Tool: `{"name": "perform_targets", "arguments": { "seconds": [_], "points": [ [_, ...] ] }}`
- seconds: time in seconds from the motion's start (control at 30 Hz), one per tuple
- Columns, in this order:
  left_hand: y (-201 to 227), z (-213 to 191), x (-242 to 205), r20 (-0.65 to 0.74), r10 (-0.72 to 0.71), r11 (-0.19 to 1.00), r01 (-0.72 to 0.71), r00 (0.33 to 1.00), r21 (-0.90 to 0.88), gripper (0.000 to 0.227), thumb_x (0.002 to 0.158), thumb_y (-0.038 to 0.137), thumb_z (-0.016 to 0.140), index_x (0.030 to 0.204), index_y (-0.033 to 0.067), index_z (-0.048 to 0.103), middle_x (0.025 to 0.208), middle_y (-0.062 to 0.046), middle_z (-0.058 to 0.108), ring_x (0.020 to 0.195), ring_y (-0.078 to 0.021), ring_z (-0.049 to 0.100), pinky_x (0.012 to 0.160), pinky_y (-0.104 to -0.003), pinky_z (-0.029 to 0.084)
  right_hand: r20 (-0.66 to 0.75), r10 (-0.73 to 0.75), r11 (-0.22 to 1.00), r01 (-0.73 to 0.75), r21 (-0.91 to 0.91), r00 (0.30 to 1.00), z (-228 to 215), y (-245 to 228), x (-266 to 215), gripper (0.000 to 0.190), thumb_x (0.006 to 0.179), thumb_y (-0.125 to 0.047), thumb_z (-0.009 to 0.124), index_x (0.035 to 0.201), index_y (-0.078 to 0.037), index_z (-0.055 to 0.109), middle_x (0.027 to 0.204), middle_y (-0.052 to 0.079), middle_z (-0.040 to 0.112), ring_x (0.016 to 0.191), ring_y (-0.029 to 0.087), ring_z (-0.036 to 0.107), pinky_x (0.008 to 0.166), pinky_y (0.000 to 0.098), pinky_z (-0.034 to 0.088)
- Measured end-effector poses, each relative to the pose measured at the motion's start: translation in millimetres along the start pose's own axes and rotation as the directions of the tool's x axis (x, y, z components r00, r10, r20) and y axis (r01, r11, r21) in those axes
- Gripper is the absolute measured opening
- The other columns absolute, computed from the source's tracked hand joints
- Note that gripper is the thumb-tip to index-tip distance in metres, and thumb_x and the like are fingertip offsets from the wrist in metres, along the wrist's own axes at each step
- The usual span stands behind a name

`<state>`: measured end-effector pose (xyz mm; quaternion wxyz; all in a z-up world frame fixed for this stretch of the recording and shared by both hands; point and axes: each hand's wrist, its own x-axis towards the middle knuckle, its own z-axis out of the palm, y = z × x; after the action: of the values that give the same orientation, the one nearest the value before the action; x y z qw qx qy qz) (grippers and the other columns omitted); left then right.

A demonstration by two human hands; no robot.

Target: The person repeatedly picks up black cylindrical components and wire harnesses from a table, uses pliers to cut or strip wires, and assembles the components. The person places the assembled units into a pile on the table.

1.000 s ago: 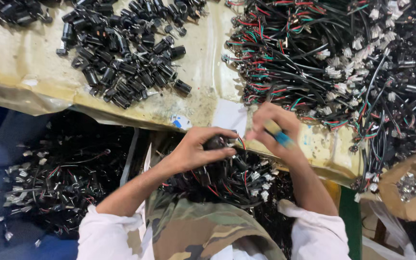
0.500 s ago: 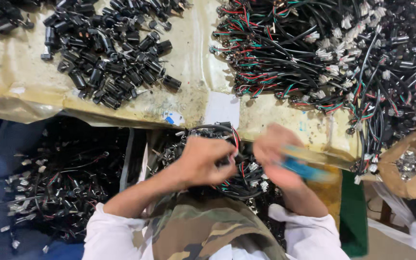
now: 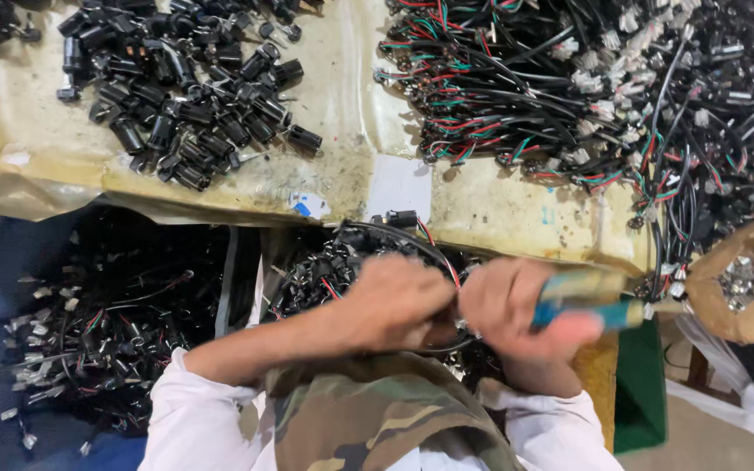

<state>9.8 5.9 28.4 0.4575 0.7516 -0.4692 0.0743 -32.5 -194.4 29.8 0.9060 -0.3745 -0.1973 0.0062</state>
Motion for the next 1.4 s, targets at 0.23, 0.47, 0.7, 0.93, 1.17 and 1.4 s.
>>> {"name": "perform_targets", "arguments": {
  "seconds": [0.23,0.47,0.7,0.93,1.17,1.4],
  "points": [
    [-7,-98,11,0.201,0.203,0.942,-0.135,0.958,-0.307,0.020,0.084,0.019,0.070,0.099,0.0088,0.062,0.088,-0.005,0.063,0.087,-0.0295,0.060,0.088,-0.043,0.047,-0.533,-0.040,0.330,-0.492,-0.805,0.845,-124,-14,77,0.032,0.099,-0.033,0.078,0.103,-0.004,0.065,0.083,0.003,0.062,0.066,0.018,0.048,0.059,0.0359,0.039],
    [8,-105,15,-0.212,-0.246,0.947,0.189,0.946,-0.258,0.020,0.095,0.004,0.066,0.114,0.0065,0.065,0.104,-0.005,0.073,0.089,-0.0224,0.069,0.081,-0.035,0.053,-0.112,-0.040,-0.344,-0.119,-0.931,0.993,-173,17,80,0.059,0.075,-0.035,0.092,0.114,0.001,0.065,0.098,0.019,0.065,0.085,0.035,0.065,0.074,0.0450,0.053],
    [-2,-77,26,0.353,0.225,0.971,-0.240,0.908,-0.002,0.048,0.076,0.006,0.068,0.123,0.0179,0.067,0.123,-0.006,0.068,0.110,-0.0256,0.061,0.097,-0.046,0.042,-0.079,0.001,-0.302,-0.075,-0.950,0.997,-164,13,65,0.060,0.080,-0.034,0.088,0.125,-0.001,0.065,0.107,0.017,0.066,0.090,0.033,0.068,0.078,0.0421,0.055],
    [-12,-48,1,0.762,0.080,0.968,-0.233,0.642,0.095,0.046,0.080,0.016,0.070,0.125,0.0067,0.068,0.118,-0.010,0.063,0.115,-0.0284,0.056,0.094,-0.044,0.043,0.123,0.028,-0.627,0.114,-0.770,0.992,-136,-19,34,0.067,0.070,-0.040,0.086,0.127,-0.009,0.069,0.113,0.013,0.065,0.098,0.033,0.068,0.083,0.0438,0.055],
    [-59,11,28,0.590,0.183,0.983,-0.153,0.786,-0.100,0.089,0.091,0.069,0.056,0.137,-0.0072,0.055,0.144,-0.032,0.050,0.131,-0.0451,0.049,0.108,-0.051,0.041,-0.351,0.737,0.350,-0.770,-0.534,0.578,-67,-48,-133,0.018,0.091,-0.008,0.064,0.081,0.000,0.076,0.080,0.012,0.081,0.063,0.017,0.077,0.049,0.0284,0.062],
    [-96,152,28,0.864,-0.242,0.968,0.175,0.441,0.182,0.142,0.071,0.100,0.044,0.149,-0.0184,0.034,0.141,-0.040,0.047,0.128,-0.0494,0.051,0.108,-0.052,0.042,-0.762,0.592,0.417,-0.909,0.008,0.264,-39,36,-193,0.031,0.094,-0.027,0.060,0.116,-0.012,0.075,0.097,0.009,0.078,0.078,0.019,0.073,0.068,0.0330,0.063]
  ]
}}
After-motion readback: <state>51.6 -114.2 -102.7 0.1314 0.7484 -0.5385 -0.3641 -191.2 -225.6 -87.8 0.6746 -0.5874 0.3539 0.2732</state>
